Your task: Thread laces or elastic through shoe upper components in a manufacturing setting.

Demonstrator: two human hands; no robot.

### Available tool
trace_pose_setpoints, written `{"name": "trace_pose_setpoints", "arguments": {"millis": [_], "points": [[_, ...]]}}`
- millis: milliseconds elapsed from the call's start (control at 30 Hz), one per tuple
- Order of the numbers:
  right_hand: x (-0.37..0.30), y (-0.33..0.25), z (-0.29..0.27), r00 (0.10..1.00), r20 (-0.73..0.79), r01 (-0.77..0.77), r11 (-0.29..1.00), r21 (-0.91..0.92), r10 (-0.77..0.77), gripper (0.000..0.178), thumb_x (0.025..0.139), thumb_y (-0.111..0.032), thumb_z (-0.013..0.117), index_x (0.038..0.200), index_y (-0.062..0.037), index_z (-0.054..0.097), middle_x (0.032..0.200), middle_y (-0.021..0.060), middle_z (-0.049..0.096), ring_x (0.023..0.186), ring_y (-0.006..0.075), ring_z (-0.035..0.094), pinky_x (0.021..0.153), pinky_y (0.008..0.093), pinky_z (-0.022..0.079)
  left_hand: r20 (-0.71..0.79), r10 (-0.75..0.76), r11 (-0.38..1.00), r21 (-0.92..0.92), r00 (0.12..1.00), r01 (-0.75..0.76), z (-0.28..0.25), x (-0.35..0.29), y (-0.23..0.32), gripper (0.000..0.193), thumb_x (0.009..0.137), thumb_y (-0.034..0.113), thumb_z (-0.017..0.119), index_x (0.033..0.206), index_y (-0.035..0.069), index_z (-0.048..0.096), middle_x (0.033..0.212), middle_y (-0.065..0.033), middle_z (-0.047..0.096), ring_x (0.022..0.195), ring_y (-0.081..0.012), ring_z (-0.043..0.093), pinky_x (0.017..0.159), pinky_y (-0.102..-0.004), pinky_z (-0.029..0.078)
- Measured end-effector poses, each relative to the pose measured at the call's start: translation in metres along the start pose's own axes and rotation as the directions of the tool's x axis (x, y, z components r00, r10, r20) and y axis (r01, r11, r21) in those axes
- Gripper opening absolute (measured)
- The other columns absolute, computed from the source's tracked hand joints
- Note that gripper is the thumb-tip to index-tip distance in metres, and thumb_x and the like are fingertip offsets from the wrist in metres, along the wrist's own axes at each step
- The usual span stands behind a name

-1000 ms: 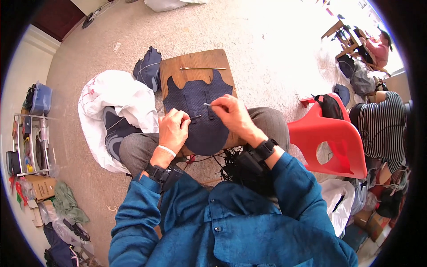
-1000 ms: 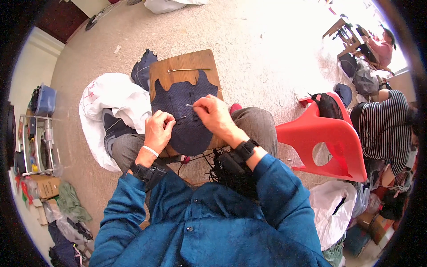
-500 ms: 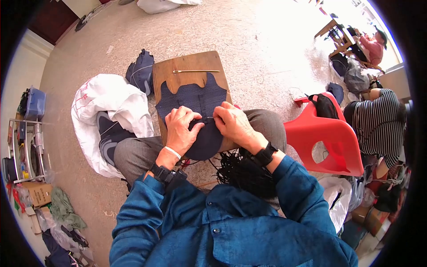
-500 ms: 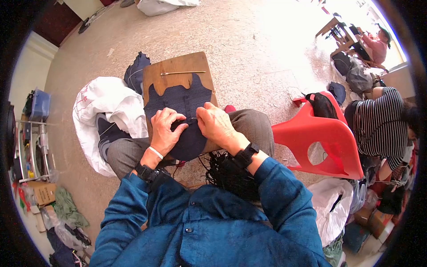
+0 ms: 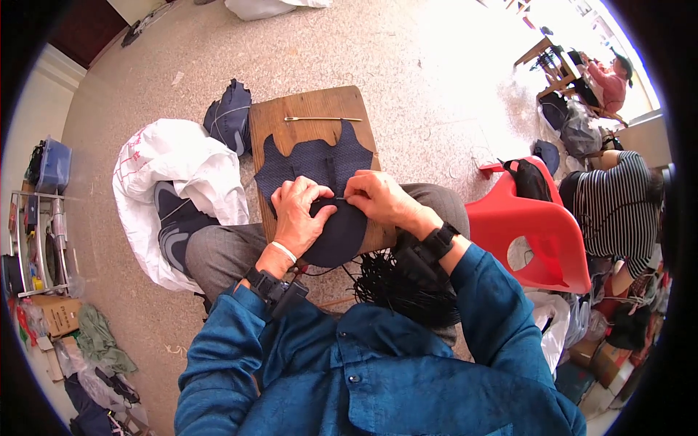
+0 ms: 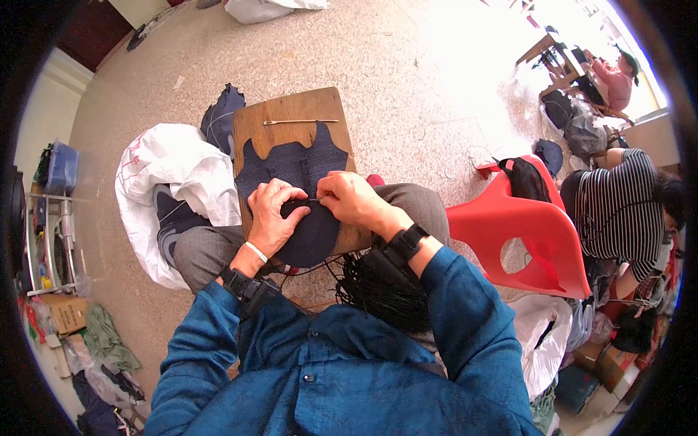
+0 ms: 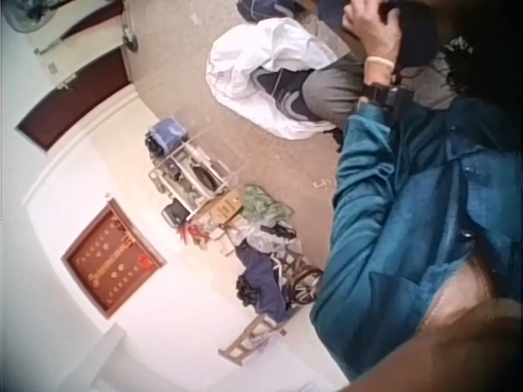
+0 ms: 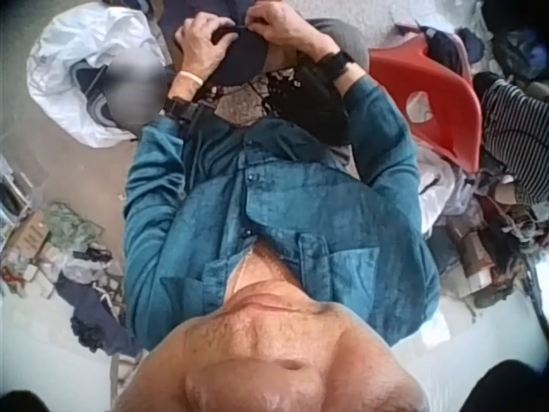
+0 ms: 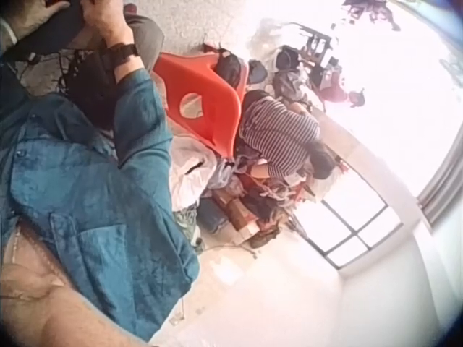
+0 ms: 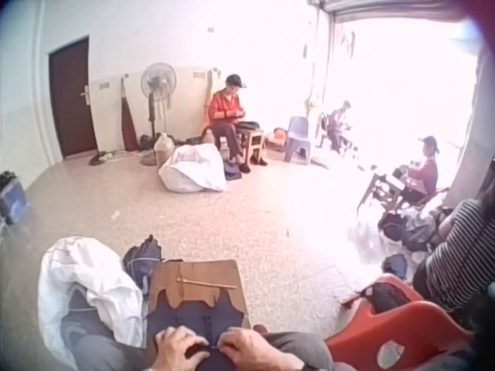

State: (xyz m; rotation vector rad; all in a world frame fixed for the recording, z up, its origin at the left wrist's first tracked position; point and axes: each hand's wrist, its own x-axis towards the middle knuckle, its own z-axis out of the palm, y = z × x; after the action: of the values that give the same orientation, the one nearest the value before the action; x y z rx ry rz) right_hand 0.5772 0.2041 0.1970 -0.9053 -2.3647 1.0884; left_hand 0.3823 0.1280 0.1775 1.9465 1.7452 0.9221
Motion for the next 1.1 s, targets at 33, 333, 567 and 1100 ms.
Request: {"name": "trace_pose_setpoints", "arguments": {"millis": [33,333,567,1100], "points": [[0.0,-0.001,0.001,1.0,-0.001,0.0,1.0,-0.002,0.0,0.003,0.08,-0.002,0.064,0.081,-0.0006,0.061,0.081,0.0143,0.06,0.077,0.0352,0.062,0.067,0.0408,0.05,0.005,-0.003,1.0,-0.003,1.0,0.003,0.0,0.0,0.0,0.026,0.068,0.019,0.081,0.09,0.018,0.069,0.093,0.0023,0.056,0.096,-0.0208,0.051,0.093,-0.0392,0.032],[0.002,0.003,0.0,1.0,-0.008,-0.008,0.999,-0.052,0.007,0.004,0.078,-0.003,0.065,0.079,0.0002,0.063,0.075,0.0152,0.062,0.072,0.033,0.063,0.066,0.0385,0.051,-0.03,0.024,0.998,0.052,0.999,-0.022,0.002,-0.002,0.006,0.026,0.068,0.022,0.081,0.093,0.022,0.074,0.09,0.0024,0.053,0.094,-0.0195,0.05,0.091,-0.0377,0.032],[0.017,0.007,-0.005,0.988,0.155,0.018,0.994,-0.111,0.0,0.007,0.078,-0.006,0.063,0.079,0.001,0.063,0.075,0.0173,0.065,0.073,0.0336,0.065,0.066,0.039,0.051,0.004,-0.002,0.999,0.033,1.0,0.002,0.003,-0.001,0.006,0.025,0.068,0.024,0.08,0.092,0.022,0.074,0.089,0.0028,0.052,0.094,-0.0188,0.05,0.092,-0.0379,0.03],[-0.008,0.003,0.0,0.982,0.051,-0.184,0.978,0.099,0.18,0.009,0.081,-0.007,0.066,0.084,0.0011,0.067,0.071,0.0108,0.066,0.066,0.0158,0.063,0.063,0.0314,0.05,0.052,-0.002,1.0,-0.014,0.999,0.003,-0.002,0.0,0.003,0.029,0.066,0.017,0.081,0.093,0.017,0.068,0.095,0.0026,0.058,0.099,-0.0208,0.051,0.096,-0.04,0.031]]}}
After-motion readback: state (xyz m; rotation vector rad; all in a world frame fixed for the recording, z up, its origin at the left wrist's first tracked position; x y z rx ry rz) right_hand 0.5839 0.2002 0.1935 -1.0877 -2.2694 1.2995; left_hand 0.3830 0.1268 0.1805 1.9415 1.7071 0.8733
